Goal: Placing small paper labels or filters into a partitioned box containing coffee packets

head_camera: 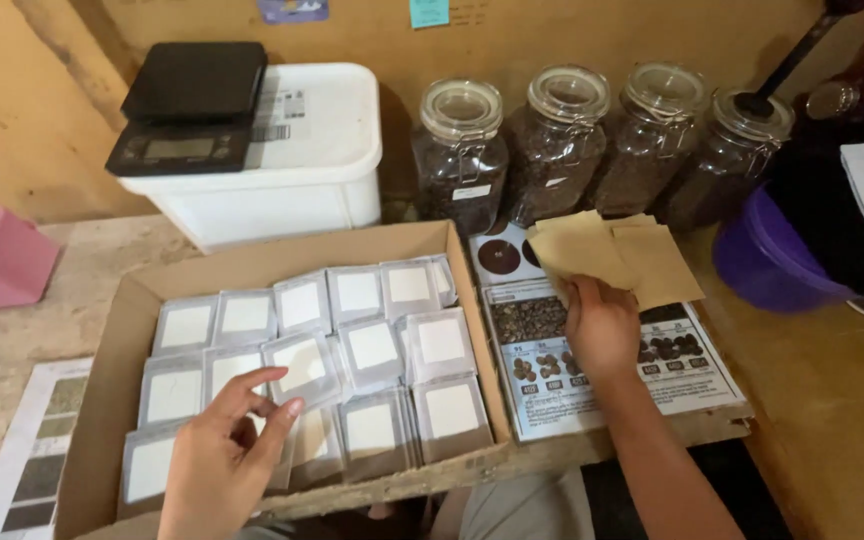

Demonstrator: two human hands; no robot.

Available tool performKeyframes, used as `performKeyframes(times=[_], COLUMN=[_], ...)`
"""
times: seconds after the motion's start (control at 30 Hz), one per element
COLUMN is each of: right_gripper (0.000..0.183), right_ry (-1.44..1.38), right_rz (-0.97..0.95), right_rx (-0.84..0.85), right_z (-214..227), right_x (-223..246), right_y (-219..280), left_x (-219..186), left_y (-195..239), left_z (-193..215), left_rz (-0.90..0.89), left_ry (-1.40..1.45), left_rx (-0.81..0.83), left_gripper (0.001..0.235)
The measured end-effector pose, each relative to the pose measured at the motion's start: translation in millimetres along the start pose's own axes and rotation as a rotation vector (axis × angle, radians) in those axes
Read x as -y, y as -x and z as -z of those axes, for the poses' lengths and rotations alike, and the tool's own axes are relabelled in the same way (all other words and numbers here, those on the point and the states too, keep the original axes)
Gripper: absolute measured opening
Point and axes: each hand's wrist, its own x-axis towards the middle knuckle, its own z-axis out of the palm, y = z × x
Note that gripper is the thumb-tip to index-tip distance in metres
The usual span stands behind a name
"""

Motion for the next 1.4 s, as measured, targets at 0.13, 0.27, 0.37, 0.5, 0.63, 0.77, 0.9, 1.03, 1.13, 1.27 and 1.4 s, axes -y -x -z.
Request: performKeyframes(times=[0.13, 0.27, 0.37, 0.5, 0.63, 0.77, 0.9, 1.03, 1.13, 1.27, 1.4], right_gripper=[0.054, 0.029, 0.026, 0.021, 0.021, 0.022, 0.02, 0.017, 0.014, 0.017, 0.017], right_ry=[-0.042, -0.127, -0.178, -0.341, -0.414, -0.446, -0.425, -0.436, -0.462, -0.466, -0.499], right_rz=[-0.054, -0.057, -0.168, -0.199, -0.179, -0.218, -0.164, -0.079, -0.112, -0.106, -0.108], right_rx=[0.013, -0.16, -0.28, -0.341, -0.34, -0.264, -0.262, -0.267, -0.252, -0.251, -0.234], right_z=[-2, 16, 21, 26, 28, 35, 37, 36, 32, 30, 28], right_x=[-9, 1, 4, 6, 7, 10, 11, 9, 6, 6, 4], right_y=[5, 0, 0, 1, 3, 2, 0, 0, 4, 3, 9], left_x=[0, 2, 2, 4, 5, -7, -4, -11, -12, -16, -11], left_y=[-2, -1, 2, 6, 10, 13, 12, 8, 7, 11, 20], left_z=[-3, -5, -4, -4, -3, 0, 1, 5, 8, 12, 14], left_rz=[0.035, 0.028, 0.019, -0.066, -0.162, -0.053, -0.095, -0.153, -0.244, -0.317, -0.538], left_ry=[-0.061, -0.088, -0.088, -0.099, -0.056, -0.087, -0.079, 0.024, 0.048, 0.088, 0.248], left_rx=[-0.007, -0.009, 0.011, -0.001, 0.01, 0.04, 0.02, 0.02, 0.019, -0.026, -0.2], left_gripper=[0.039, 0.039, 0.039, 0.039, 0.037, 0.038, 0.04, 0.048, 0.066, 0.079, 0.1])
